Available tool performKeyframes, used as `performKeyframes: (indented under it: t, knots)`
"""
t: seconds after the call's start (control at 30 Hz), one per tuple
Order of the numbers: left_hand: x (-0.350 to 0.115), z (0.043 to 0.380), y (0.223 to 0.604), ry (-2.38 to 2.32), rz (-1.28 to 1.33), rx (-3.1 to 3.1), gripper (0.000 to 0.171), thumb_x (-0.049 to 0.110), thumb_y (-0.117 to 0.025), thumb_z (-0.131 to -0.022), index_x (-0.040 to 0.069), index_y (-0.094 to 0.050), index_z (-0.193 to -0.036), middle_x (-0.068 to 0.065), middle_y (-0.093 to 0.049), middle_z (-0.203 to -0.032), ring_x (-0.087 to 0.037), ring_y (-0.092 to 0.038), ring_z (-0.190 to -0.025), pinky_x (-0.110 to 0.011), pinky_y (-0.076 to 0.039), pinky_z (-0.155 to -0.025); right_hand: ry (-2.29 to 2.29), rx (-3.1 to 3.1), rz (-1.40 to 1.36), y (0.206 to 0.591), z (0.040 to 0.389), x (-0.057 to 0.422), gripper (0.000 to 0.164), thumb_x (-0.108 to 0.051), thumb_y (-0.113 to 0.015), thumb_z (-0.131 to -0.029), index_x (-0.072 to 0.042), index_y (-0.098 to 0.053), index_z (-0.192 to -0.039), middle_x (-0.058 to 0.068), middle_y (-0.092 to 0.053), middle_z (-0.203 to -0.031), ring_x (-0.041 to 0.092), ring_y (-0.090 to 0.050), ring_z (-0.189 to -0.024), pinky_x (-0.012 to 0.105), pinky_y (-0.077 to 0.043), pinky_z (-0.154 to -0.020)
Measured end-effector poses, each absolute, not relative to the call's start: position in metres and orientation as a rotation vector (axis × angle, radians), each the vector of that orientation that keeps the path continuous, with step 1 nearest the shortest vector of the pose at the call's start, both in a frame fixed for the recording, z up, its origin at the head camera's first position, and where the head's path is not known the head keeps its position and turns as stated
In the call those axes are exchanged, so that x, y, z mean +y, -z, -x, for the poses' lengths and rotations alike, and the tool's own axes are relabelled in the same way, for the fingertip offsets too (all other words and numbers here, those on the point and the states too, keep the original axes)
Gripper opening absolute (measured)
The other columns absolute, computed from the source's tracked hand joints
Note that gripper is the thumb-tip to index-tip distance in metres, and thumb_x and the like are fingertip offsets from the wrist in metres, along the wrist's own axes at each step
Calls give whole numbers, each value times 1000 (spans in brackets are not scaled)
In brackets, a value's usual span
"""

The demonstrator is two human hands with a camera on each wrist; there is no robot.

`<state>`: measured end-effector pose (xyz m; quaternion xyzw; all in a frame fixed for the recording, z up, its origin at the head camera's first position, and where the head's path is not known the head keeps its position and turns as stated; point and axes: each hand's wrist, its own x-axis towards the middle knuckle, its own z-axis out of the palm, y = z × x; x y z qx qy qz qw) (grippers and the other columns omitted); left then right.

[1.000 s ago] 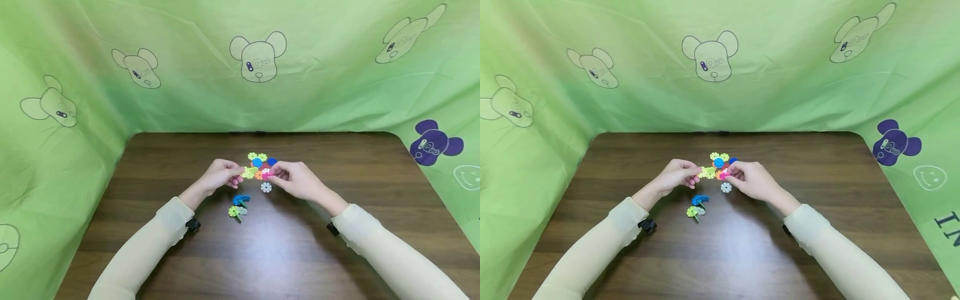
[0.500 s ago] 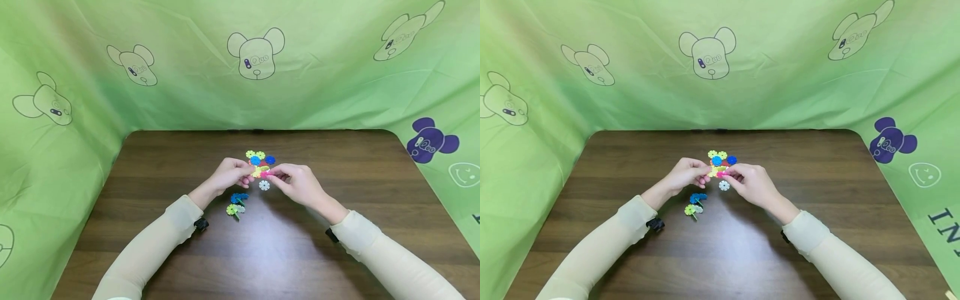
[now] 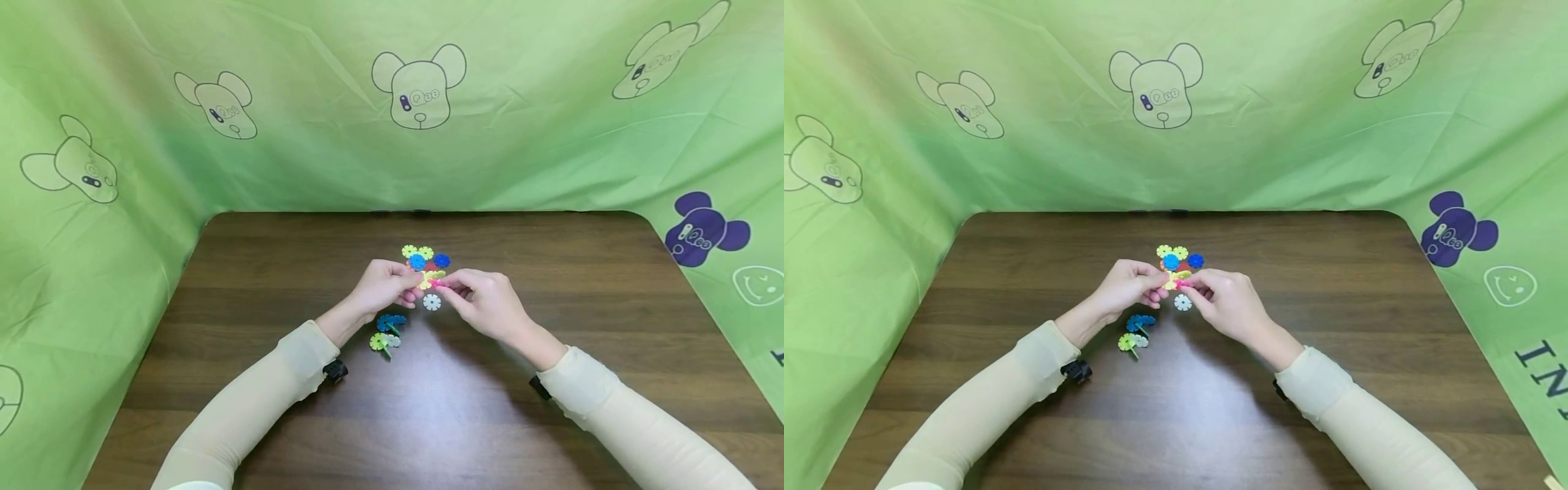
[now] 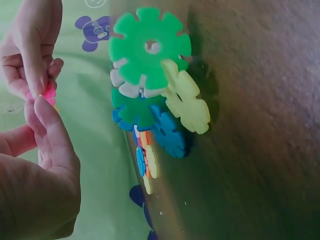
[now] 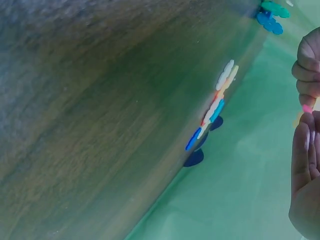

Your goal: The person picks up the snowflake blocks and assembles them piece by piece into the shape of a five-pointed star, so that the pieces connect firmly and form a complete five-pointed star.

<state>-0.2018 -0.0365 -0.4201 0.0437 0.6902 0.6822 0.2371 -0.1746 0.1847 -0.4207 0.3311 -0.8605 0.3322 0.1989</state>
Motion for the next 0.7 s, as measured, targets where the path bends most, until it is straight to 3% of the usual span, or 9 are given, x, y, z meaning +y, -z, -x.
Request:
performKeyframes:
  t: [0.17,0.37,0.7]
  knots:
    - [-39,201,420,-1895,-89,1893,19,9,-69,-101,-10,-73,-101,-11,-74,-78,-18,-67,-64,-31,-62,-65,-921,-2407,-929,422,179,181,13,-8,-87,-83,-6,-78,-92,-2,-74,-82,7,-68,-67,29,-58,-61]
    - [-55,205,425,-1887,-68,1900,21,11,-69,-101,-9,-72,-103,-9,-73,-78,-17,-66,-66,-31,-62,-67,-950,-2610,-908,418,184,180,24,-21,-89,-84,-7,-78,-100,-2,-74,-84,9,-69,-72,31,-59,-67]
    - [-94,212,444,-1727,54,1980,21,13,-68,-101,-8,-71,-104,-8,-71,-77,-12,-64,-63,-28,-60,-64,-557,-3056,-896,438,201,186,33,-34,-85,-88,-10,-78,-109,-2,-66,-88,12,-58,-74,38,-52,-68]
